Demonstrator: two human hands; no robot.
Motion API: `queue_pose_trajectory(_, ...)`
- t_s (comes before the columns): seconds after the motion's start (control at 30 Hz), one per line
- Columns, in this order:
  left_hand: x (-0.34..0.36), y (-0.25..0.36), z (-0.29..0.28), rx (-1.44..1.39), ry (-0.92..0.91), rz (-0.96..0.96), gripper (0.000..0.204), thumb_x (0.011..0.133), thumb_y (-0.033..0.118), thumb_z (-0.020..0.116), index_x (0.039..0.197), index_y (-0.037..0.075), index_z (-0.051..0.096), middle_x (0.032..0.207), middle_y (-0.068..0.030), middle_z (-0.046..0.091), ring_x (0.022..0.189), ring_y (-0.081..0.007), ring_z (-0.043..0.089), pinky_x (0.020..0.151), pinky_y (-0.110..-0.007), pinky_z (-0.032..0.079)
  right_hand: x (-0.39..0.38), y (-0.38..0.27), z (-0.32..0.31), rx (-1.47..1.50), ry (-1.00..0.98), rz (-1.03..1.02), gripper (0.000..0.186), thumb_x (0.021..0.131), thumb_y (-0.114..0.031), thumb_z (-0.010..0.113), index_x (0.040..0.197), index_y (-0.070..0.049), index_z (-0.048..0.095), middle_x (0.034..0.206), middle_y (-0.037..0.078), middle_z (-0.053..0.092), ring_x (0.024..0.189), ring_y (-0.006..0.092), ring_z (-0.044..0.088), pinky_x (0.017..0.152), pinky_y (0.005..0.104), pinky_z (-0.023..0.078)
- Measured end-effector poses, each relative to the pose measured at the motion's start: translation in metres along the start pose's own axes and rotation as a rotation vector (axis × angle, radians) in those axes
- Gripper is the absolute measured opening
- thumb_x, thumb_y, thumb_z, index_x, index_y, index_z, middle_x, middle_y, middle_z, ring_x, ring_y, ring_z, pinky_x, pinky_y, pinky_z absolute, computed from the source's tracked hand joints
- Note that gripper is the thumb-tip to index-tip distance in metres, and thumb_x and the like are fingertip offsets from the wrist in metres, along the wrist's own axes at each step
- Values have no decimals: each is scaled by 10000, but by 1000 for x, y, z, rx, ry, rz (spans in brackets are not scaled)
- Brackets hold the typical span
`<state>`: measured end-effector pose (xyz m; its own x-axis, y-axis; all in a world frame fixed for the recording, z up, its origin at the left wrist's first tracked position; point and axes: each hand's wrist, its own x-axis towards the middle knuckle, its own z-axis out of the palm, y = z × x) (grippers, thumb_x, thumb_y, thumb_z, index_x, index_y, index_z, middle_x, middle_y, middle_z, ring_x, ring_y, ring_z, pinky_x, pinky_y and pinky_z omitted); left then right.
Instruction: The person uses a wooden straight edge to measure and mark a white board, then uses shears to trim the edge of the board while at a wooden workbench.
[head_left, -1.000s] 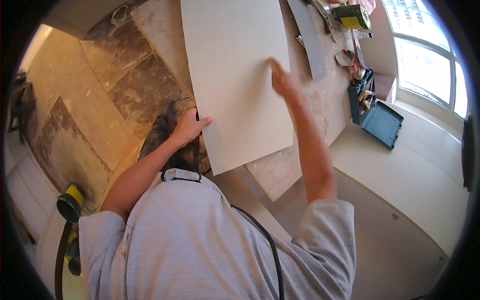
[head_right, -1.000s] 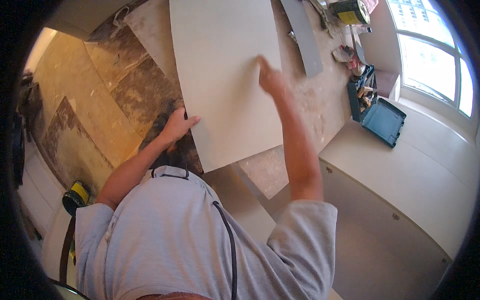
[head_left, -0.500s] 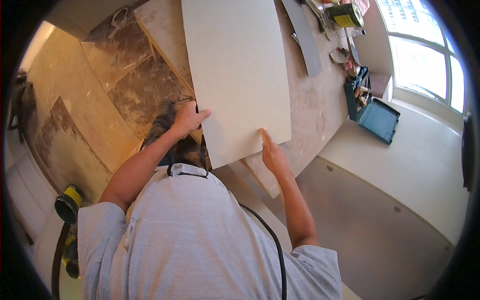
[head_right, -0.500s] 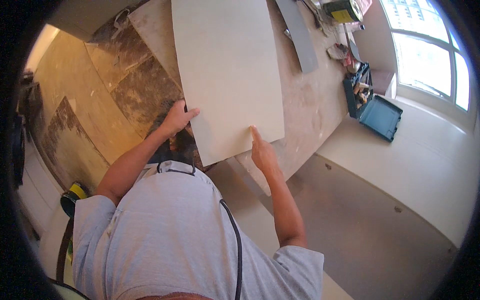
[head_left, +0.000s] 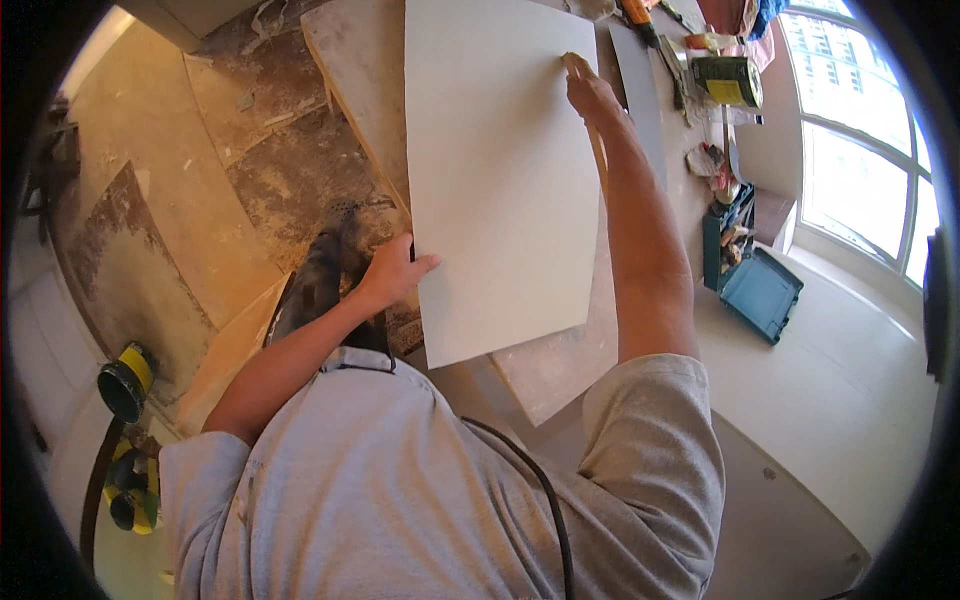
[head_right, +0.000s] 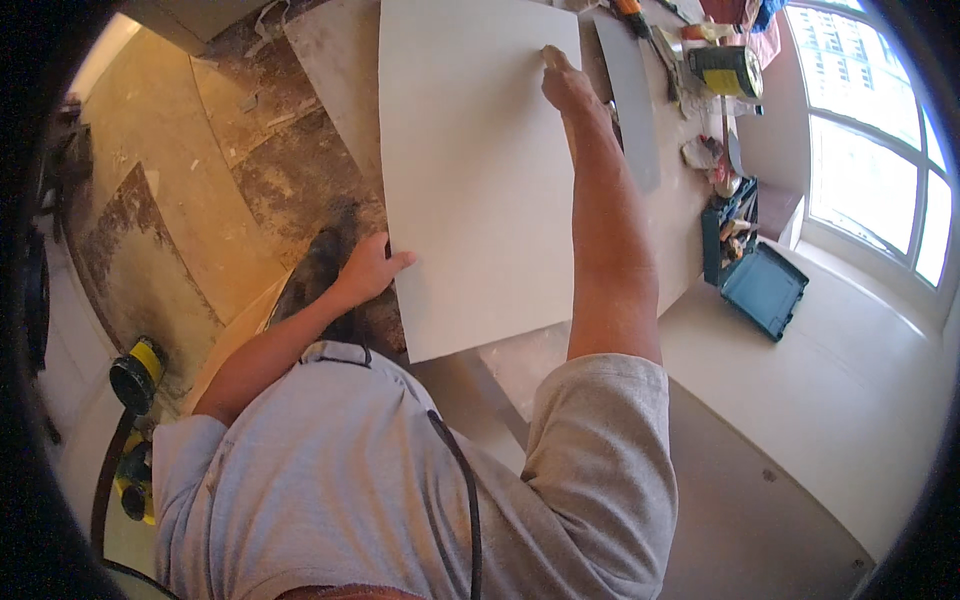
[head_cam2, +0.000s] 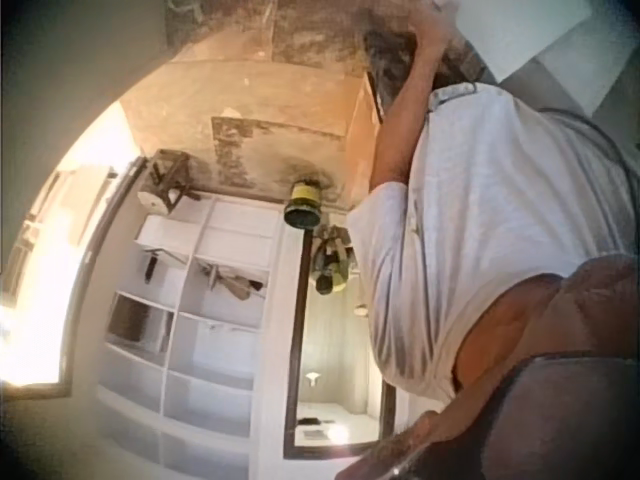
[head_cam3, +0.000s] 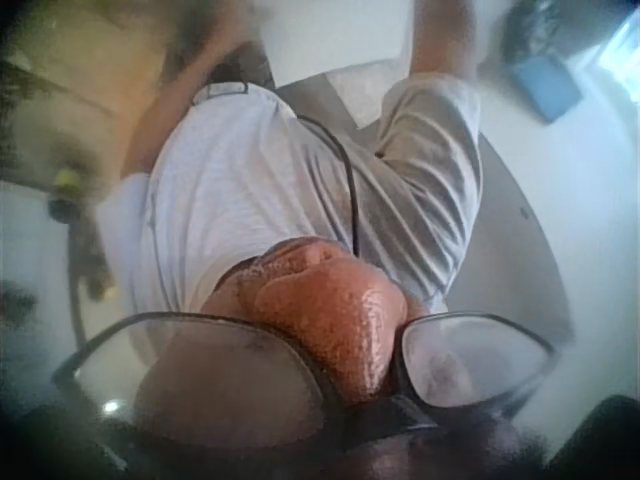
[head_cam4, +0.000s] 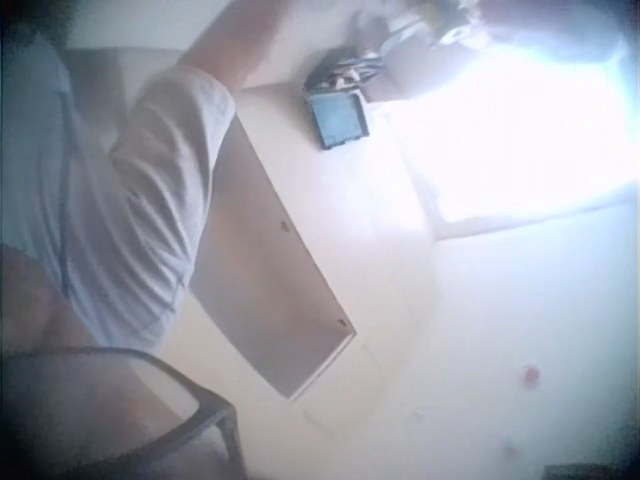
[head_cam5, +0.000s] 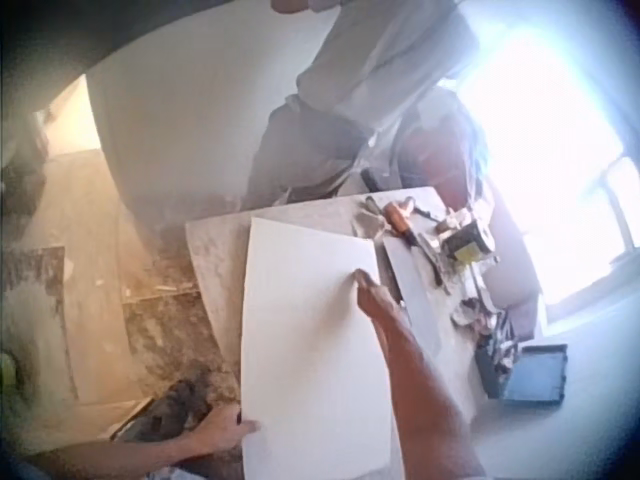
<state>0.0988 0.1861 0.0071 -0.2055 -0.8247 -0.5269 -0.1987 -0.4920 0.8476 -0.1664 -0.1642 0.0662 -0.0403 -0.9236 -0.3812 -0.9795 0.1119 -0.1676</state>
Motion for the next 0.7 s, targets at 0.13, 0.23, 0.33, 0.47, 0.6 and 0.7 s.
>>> queue_pose_trajectory(0.13,-6,3,1,-78,-58,-122,461,878,354,748,1087,-43,640,927,-184,717,843,-269,697,765,-389,537,-94,45,45,-184,104,-276,496,1048,-271,414,1541,-284,361,1250,203,669,1062,417,670,921,472,538)
queue_pose_trajectory(0.23,-5,-4,5,4,2,-3,423,909,300,722,1100,-67,637,930,-156,716,838,-221,694,744,-368,549,-244,101,83,-64,-169,-86,534,1035,-182,423,1559,-250,349,1353,245,588,1209,422,595,1003,489,491)
queue_pose_trajectory(0.33,0,-10,8,64,57,36,422,910,303,717,1109,-62,640,934,-156,717,833,-215,693,743,-362,551,-384,131,113,95,-77,-170,567,997,-93,472,1546,-195,373,1211,326,618,1083,476,618,921,570,485)
queue_pose_trajectory(0.47,1,-11,7,-11,20,20,438,908,310,720,1129,-60,639,955,-170,723,850,-234,694,787,-380,547,-435,136,119,0,-165,-32,561,1009,-110,485,1549,-218,373,1169,282,662,1005,483,650,850,545,517)
queue_pose_trajectory(0.6,-2,-9,6,3,24,21,435,890,307,738,1098,-62,642,959,-195,724,869,-271,703,800,-396,541,-316,121,90,-200,-137,-130,512,1037,-216,425,1541,-280,370,899,284,681,810,487,661,729,597,520)
queue_pose_trajectory(0.7,-2,-10,7,-41,49,35,427,870,307,758,1062,-57,645,931,-210,720,863,-298,710,781,-404,540,-184,90,53,-330,-102,-259,511,1037,-257,419,1539,-329,357,809,266,686,728,472,667,663,597,529)
